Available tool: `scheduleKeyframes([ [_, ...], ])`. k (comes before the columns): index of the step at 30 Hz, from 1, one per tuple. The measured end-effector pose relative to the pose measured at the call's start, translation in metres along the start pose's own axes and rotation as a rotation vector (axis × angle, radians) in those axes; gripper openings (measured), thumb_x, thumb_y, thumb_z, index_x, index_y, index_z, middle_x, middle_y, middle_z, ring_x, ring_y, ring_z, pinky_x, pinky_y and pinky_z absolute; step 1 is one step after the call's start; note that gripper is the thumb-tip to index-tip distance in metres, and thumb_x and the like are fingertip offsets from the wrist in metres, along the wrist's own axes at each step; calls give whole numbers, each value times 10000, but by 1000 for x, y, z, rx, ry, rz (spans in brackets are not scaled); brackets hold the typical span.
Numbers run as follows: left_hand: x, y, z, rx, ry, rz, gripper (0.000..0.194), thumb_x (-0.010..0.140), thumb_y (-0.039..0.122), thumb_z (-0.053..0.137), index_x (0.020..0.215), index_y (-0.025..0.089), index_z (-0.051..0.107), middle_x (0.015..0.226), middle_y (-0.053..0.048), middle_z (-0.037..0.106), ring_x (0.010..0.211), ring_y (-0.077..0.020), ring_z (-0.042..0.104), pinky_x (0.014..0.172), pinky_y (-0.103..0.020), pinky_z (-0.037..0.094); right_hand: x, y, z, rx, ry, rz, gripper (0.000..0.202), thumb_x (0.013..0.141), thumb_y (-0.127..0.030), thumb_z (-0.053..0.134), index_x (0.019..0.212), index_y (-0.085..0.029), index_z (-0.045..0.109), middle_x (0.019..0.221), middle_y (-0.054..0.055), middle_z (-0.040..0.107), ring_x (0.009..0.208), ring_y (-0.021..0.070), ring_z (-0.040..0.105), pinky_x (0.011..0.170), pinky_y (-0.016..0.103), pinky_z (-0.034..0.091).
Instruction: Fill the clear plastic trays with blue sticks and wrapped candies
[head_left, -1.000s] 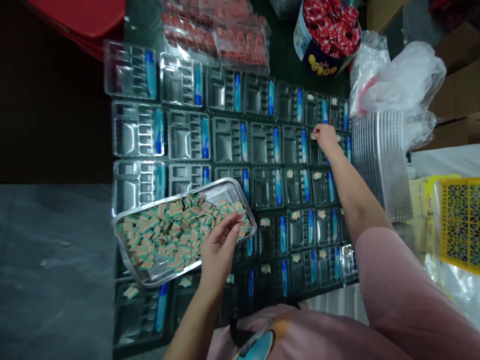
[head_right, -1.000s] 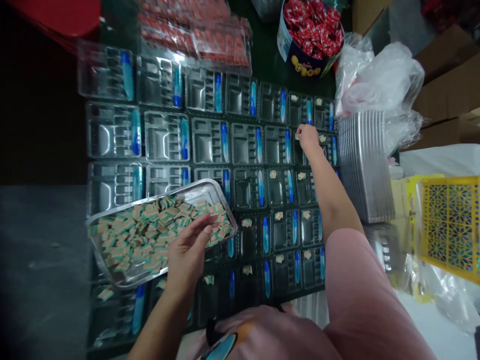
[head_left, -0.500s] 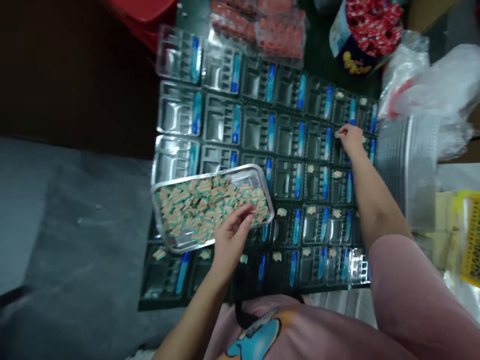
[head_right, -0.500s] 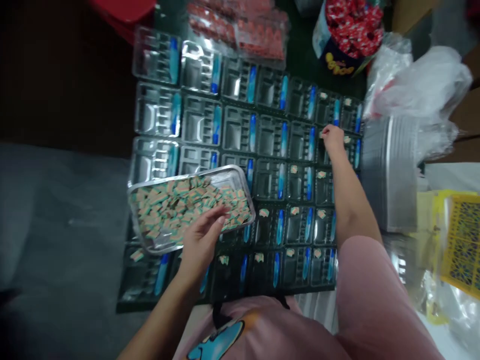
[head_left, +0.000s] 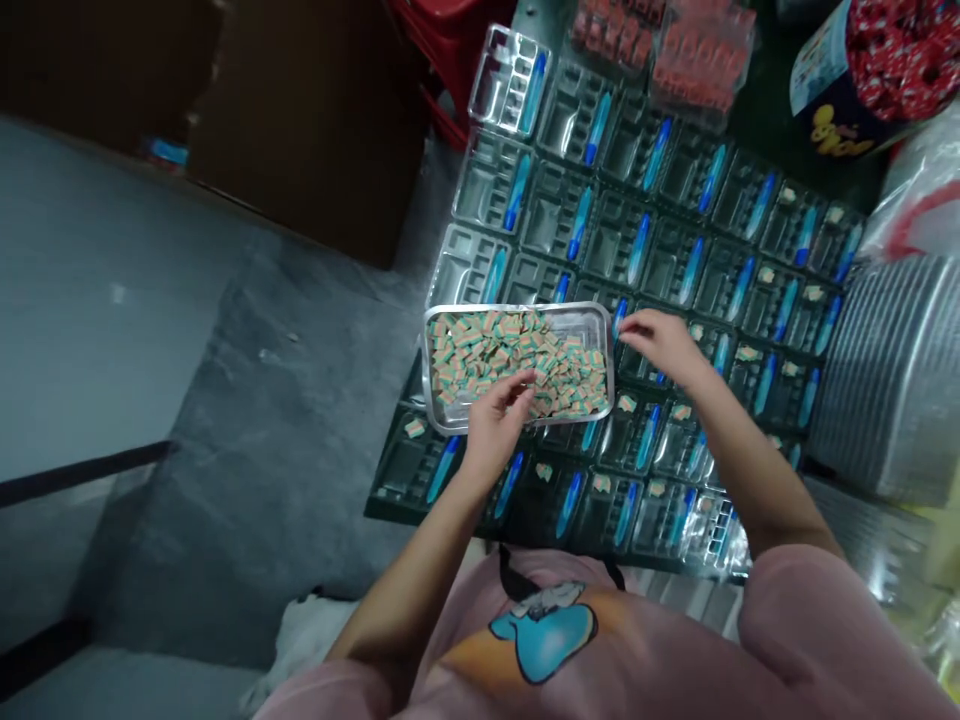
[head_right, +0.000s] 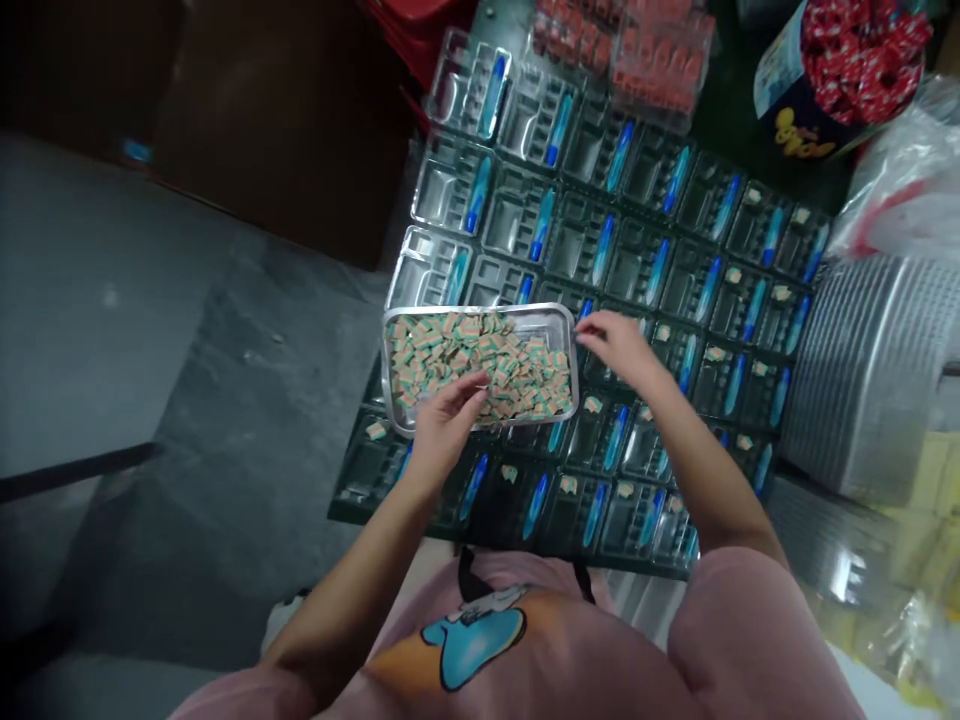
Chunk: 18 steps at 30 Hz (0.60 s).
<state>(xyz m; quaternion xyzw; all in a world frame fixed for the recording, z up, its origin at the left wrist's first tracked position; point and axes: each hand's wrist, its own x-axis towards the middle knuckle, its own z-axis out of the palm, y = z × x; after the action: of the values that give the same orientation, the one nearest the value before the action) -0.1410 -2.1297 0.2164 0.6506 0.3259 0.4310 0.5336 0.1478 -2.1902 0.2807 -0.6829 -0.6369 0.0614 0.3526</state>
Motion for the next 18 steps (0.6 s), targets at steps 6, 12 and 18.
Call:
scheduleKeyframes([
  [6, 18, -5, -19, 172, 17, 85, 241, 796, 278, 655, 1003, 200, 750, 993, -73, 744, 892, -209, 679, 858, -350, 518, 17, -44, 70, 16, -67, -97, 136, 810, -168, 647, 913, -208, 727, 840, 47, 665, 783, 195, 587, 765, 326, 450],
  [12, 48, -5, -25, 351, 11, 168, 226, 794, 190, 634, 980, 197, 761, 974, -84, 746, 910, -230, 676, 896, -362, 495, 32, -68, 103, -103, -15, -107, 220, 870, -179, 596, 1046, -215, 722, 917, 66, 655, 865, 214, 586, 801, 323, 442],
  [18, 59, -5, -32, 429, -18, 240, 252, 817, 190, 613, 1026, 182, 752, 1008, -101, 744, 930, -237, 675, 901, -367, 493, 38, -70, 108, -132, -70, -79, 188, 840, -116, 605, 938, -230, 719, 916, 49, 624, 881, 213, 576, 819, 318, 424],
])
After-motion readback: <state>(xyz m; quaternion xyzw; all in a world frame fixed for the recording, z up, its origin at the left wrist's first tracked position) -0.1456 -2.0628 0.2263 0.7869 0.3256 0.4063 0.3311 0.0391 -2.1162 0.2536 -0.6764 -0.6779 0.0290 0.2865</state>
